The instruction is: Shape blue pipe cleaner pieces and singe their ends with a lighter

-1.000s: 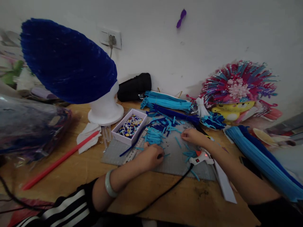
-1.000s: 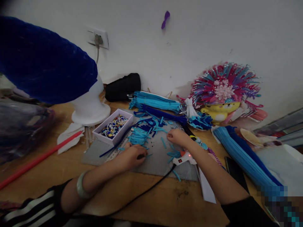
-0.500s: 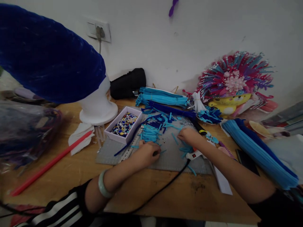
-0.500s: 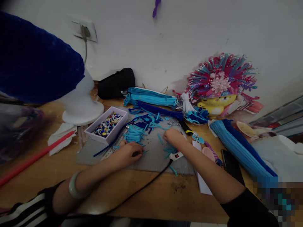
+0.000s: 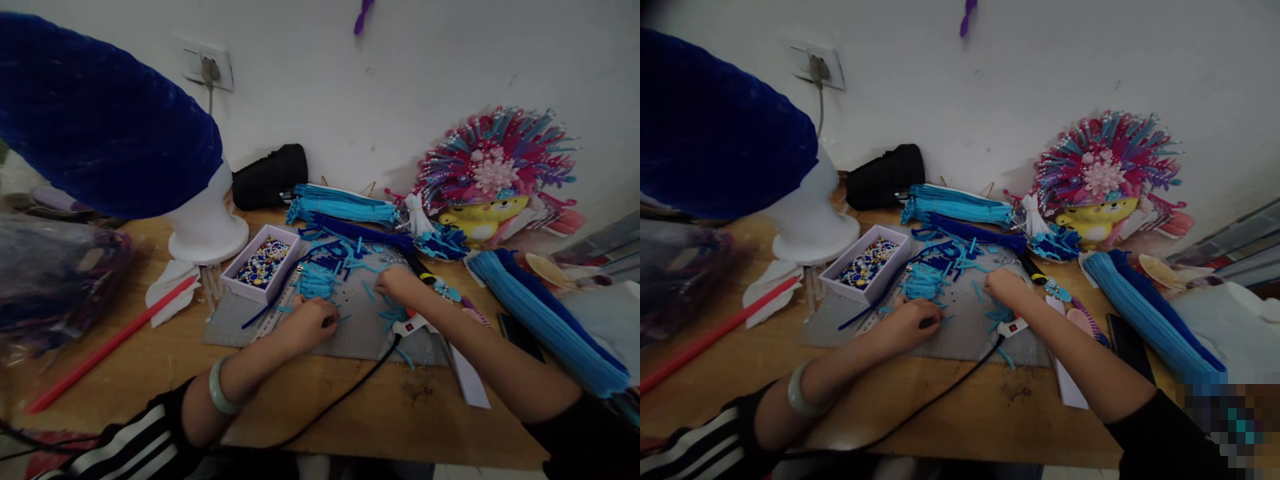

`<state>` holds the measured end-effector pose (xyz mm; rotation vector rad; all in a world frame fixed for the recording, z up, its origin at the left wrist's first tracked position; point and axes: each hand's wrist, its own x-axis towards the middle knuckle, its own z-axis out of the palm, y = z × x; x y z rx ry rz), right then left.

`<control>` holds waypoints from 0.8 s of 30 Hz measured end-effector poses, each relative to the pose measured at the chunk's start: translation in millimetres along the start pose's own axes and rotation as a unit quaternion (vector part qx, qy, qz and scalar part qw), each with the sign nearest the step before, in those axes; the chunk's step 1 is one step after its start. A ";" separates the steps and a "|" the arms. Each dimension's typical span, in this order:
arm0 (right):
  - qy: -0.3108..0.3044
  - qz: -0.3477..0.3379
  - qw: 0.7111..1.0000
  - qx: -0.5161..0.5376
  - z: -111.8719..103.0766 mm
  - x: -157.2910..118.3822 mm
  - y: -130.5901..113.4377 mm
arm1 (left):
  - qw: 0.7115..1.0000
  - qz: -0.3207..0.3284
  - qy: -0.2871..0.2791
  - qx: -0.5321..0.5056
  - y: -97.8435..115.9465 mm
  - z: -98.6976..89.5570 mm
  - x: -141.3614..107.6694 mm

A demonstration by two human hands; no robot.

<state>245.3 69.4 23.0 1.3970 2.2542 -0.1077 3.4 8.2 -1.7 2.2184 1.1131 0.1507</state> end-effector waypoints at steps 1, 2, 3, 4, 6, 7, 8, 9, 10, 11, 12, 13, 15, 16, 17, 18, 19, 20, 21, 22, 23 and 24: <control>-0.001 0.005 1.000 -0.005 -1.3 -0.5 -2.1 | 1.000 0.000 -0.001 -0.001 0.0 0.1 -0.1; -0.001 0.011 1.000 -0.008 -2.5 -0.8 -4.3 | 1.000 -0.002 0.000 -0.001 0.0 0.2 -0.2; -0.001 0.017 1.000 -0.011 -3.5 -1.0 -6.3 | 1.000 -0.006 0.002 -0.001 0.1 0.2 -0.3; 0.002 0.023 1.000 -0.013 -4.1 -0.9 -7.7 | 1.000 -0.010 0.004 -0.002 0.3 0.2 -0.5; 0.009 0.028 1.000 -0.010 -4.1 0.1 -8.3 | 1.000 -0.014 0.005 -0.005 0.5 0.1 -0.7; 0.014 0.030 0.999 -0.003 -3.3 0.9 -7.2 | 1.000 -0.014 0.003 -0.005 0.5 0.1 -0.8; 0.018 0.033 0.999 0.011 -1.8 1.7 -5.2 | 1.000 -0.013 0.003 -0.005 0.5 0.3 -0.8; 0.024 0.038 0.998 0.032 0.3 2.3 -2.6 | 1.000 -0.013 0.001 -0.003 0.6 0.4 -0.8; 0.033 0.044 0.997 0.063 3.0 2.5 0.5 | 1.000 -0.012 0.001 -0.001 0.7 0.6 -0.8; 0.049 0.050 0.993 0.098 6.0 2.3 3.7 | 1.000 -0.012 0.002 0.001 0.9 0.7 -0.9; 0.067 0.055 0.987 0.135 9.2 1.7 6.6 | 1.000 -0.013 0.003 0.003 1.2 0.7 -1.0; 0.087 0.055 0.980 0.168 12.3 0.6 8.9 | 1.000 -0.014 0.003 0.006 1.7 0.5 -1.2; 0.118 0.048 0.971 0.202 17.0 -2.6 11.2 | 1.000 -0.014 -0.001 0.010 2.9 0.0 -1.7; 0.126 0.046 0.970 0.202 18.1 -4.3 11.2 | 1.000 -0.014 -0.003 0.011 3.5 -0.5 -2.0; 0.127 0.047 0.972 0.194 18.4 -6.0 10.6 | 1.000 -0.015 -0.004 0.011 4.0 -0.9 -2.3; 0.126 0.051 0.974 0.181 17.9 -7.5 9.7 | 1.000 -0.016 -0.005 0.011 4.4 -1.3 -2.5; 0.123 0.058 0.977 0.167 16.8 -8.7 8.7 | 1.000 -0.017 -0.006 0.010 4.6 -1.6 -2.8; 0.120 0.065 0.979 0.154 15.4 -9.5 7.9 | 1.000 -0.018 -0.006 0.010 4.8 -1.9 -3.0; 0.116 0.070 0.980 0.146 14.1 -9.8 7.4 | 1.000 -0.018 -0.005 0.011 4.8 -2.1 -3.2; 0.113 0.073 0.981 0.141 13.1 -9.7 7.4 | 1.000 -0.016 -0.007 0.013 4.7 -2.1 -3.3; 0.112 0.074 0.981 0.141 12.6 -9.0 7.9 | 1.000 -0.014 -0.007 0.015 4.5 -2.1 -3.5; 0.113 0.074 0.980 0.145 12.8 -7.8 8.6 | 1.000 -0.013 -0.007 0.015 4.3 -1.9 -3.5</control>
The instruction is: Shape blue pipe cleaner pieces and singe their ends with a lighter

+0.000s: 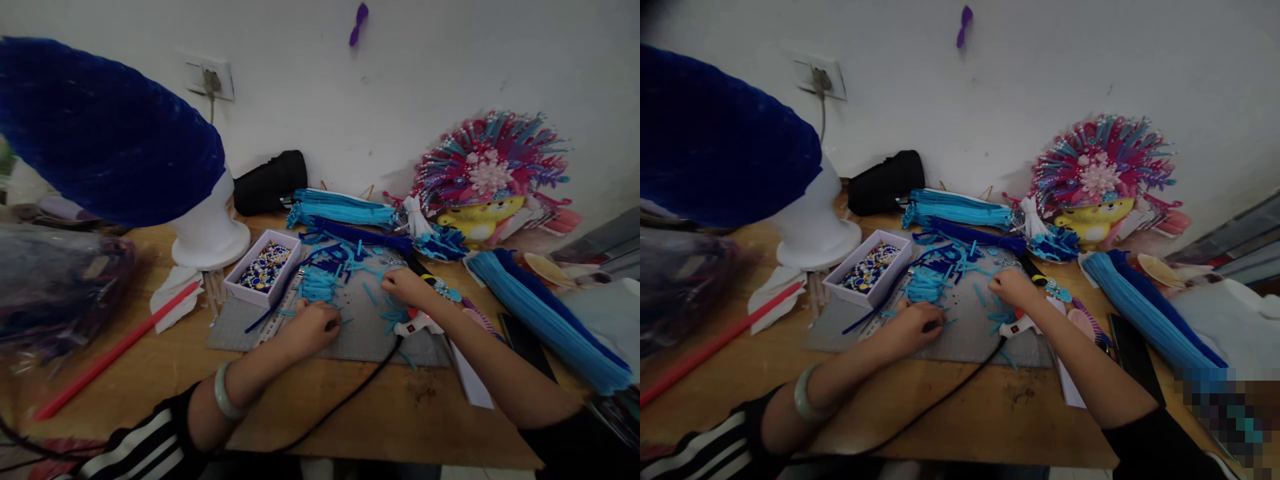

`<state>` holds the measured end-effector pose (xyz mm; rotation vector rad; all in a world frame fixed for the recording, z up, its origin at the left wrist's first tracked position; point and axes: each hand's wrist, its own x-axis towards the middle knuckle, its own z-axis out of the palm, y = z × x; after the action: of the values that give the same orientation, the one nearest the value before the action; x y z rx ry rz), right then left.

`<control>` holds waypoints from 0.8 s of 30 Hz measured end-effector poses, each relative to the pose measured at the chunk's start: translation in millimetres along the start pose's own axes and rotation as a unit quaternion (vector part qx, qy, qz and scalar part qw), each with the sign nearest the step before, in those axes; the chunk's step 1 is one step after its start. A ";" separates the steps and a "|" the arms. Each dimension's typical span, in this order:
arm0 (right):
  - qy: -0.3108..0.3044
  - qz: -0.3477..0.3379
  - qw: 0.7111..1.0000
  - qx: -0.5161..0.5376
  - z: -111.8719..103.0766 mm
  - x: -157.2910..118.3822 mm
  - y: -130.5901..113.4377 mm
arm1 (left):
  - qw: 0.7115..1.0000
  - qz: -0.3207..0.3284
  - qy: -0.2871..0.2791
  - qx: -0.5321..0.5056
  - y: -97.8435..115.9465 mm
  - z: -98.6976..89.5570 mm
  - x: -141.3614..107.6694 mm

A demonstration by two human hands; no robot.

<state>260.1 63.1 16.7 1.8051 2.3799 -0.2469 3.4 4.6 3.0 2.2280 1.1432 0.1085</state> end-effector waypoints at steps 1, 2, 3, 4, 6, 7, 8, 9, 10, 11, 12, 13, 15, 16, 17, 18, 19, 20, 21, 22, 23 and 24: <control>0.003 -0.001 1.000 0.005 0.9 1.6 1.0 | 1.000 0.002 0.001 -0.001 -0.2 0.2 0.0; 0.007 -0.002 1.000 0.011 2.2 3.5 2.1 | 1.000 0.003 0.002 -0.003 -0.4 0.5 0.1; 0.012 -0.003 1.000 0.016 3.8 5.7 3.2 | 1.000 0.004 0.003 -0.004 -0.5 0.7 0.2; 0.014 -0.002 1.000 0.019 5.3 7.8 4.1 | 1.000 0.004 0.004 -0.005 -0.6 0.9 0.3; 0.016 -0.003 1.000 0.023 7.6 11.9 4.9 | 1.000 0.003 0.001 -0.005 -0.7 1.2 0.7; 0.015 -0.004 1.000 0.024 8.1 13.6 4.8 | 1.000 0.002 -0.001 -0.003 -0.8 1.3 1.0; 0.013 -0.007 1.000 0.024 8.2 15.0 4.4 | 1.000 0.003 -0.002 -0.002 -1.1 1.5 1.3; 0.010 -0.010 1.000 0.023 8.1 16.1 3.9 | 1.000 0.005 -0.003 -0.001 -1.5 1.8 1.7; 0.007 -0.016 1.000 0.021 7.9 17.0 3.3 | 1.000 0.009 -0.003 -0.001 -2.0 2.1 2.1; 0.002 -0.022 1.000 0.016 7.7 17.8 2.7 | 1.000 0.014 -0.002 -0.001 -2.5 2.5 2.6; -0.003 -0.029 1.000 0.011 7.5 18.5 2.1 | 1.000 0.017 -0.001 0.000 -3.0 2.9 3.0; -0.007 -0.036 0.999 0.003 7.5 19.2 1.7 | 1.000 0.018 -0.001 0.001 -3.3 3.3 3.4; -0.012 -0.047 0.999 -0.016 7.8 21.0 0.9 | 1.000 0.014 -0.001 0.002 -3.8 3.8 3.9; -0.015 -0.051 0.998 -0.027 7.9 21.9 0.5 | 1.000 0.011 -0.002 0.002 -3.9 4.0 4.1; -0.019 -0.056 0.997 -0.040 7.9 22.9 0.1 | 1.000 0.010 -0.003 0.000 -4.0 4.2 4.2; -0.022 -0.062 0.996 -0.053 7.7 23.8 -0.3 | 1.000 0.011 -0.002 -0.002 -4.1 4.4 4.2; -0.027 -0.068 0.995 -0.064 7.3 24.5 -0.9 | 1.000 0.012 -0.001 -0.004 -4.3 4.6 4.2; -0.032 -0.074 0.994 -0.074 6.8 25.1 -1.5 | 1.000 0.014 0.001 -0.006 -4.5 4.9 4.2; -0.037 -0.080 0.993 -0.081 6.2 25.6 -2.1 | 1.000 0.014 0.004 -0.006 -4.8 5.2 4.1; -0.038 -0.083 0.992 -0.087 5.6 26.1 -2.7 | 1.000 0.013 0.006 -0.006 -5.0 5.4 3.9; -0.039 -0.086 0.991 -0.091 5.0 26.6 -3.3 | 1.000 0.014 0.006 -0.006 -5.1 5.5 3.7; -0.041 -0.086 0.991 -0.093 4.6 27.2 -3.8 | 1.000 0.013 0.006 -0.006 -5.1 5.5 3.5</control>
<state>249.2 86.7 6.6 1.4832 2.4138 -0.1108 3.8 6.8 -5.0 2.2354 1.1168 0.1382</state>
